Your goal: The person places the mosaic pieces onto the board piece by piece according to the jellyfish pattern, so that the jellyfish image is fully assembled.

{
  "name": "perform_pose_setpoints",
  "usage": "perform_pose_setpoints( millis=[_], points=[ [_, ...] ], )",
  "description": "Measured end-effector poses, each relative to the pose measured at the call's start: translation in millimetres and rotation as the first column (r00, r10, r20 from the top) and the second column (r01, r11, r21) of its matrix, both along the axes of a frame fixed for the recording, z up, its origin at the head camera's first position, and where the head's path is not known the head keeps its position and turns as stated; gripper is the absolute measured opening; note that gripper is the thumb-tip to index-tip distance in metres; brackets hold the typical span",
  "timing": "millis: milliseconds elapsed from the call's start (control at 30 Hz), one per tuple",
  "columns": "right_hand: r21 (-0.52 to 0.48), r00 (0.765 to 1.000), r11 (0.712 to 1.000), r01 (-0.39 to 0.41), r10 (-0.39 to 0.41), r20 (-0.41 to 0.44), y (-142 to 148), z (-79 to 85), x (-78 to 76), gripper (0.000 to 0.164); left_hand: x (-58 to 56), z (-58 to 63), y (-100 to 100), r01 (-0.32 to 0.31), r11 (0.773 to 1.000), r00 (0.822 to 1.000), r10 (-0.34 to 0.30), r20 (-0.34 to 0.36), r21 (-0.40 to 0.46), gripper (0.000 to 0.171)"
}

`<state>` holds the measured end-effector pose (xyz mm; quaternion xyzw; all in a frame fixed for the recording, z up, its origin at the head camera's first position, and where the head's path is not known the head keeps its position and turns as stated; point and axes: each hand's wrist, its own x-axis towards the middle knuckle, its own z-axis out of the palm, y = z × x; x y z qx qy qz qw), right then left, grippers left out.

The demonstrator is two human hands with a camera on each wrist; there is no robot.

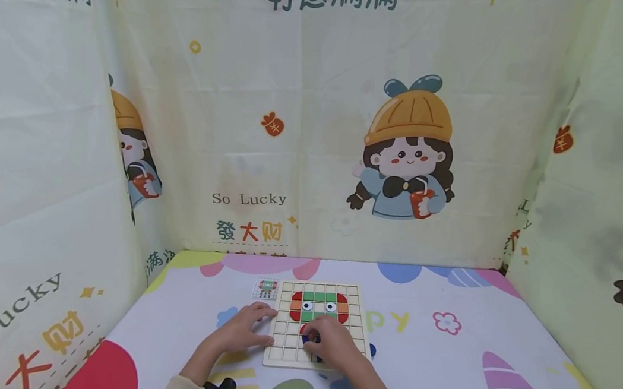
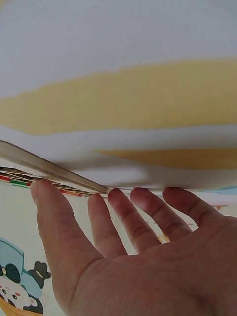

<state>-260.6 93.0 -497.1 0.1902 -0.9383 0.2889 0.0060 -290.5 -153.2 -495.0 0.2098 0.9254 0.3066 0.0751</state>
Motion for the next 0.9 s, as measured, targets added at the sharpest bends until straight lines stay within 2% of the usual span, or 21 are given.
perform_pose_setpoints(
  millis=[367,667,900],
  points=[
    [0.009,1.000,1.000,0.027,-0.027,-0.002,5.5,3.4,2.1,0.016,-0.4,-0.3,0.6,-0.004,1.000,1.000,0.003,-0.010,-0.013,0.060],
    [-0.003,0.999,1.000,0.020,-0.020,-0.030,25.3,5.3,4.4,0.016,-0.5,-1.1,0.5,-0.009,1.000,1.000,0.009,-0.010,-0.017,0.062],
    [-0.019,0.996,0.996,0.087,-0.087,0.017,41.7,5.3,6.4,0.015,0.2,-0.7,1.7,-0.012,1.000,1.000,0.012,-0.008,-0.016,0.061]
  ],
)
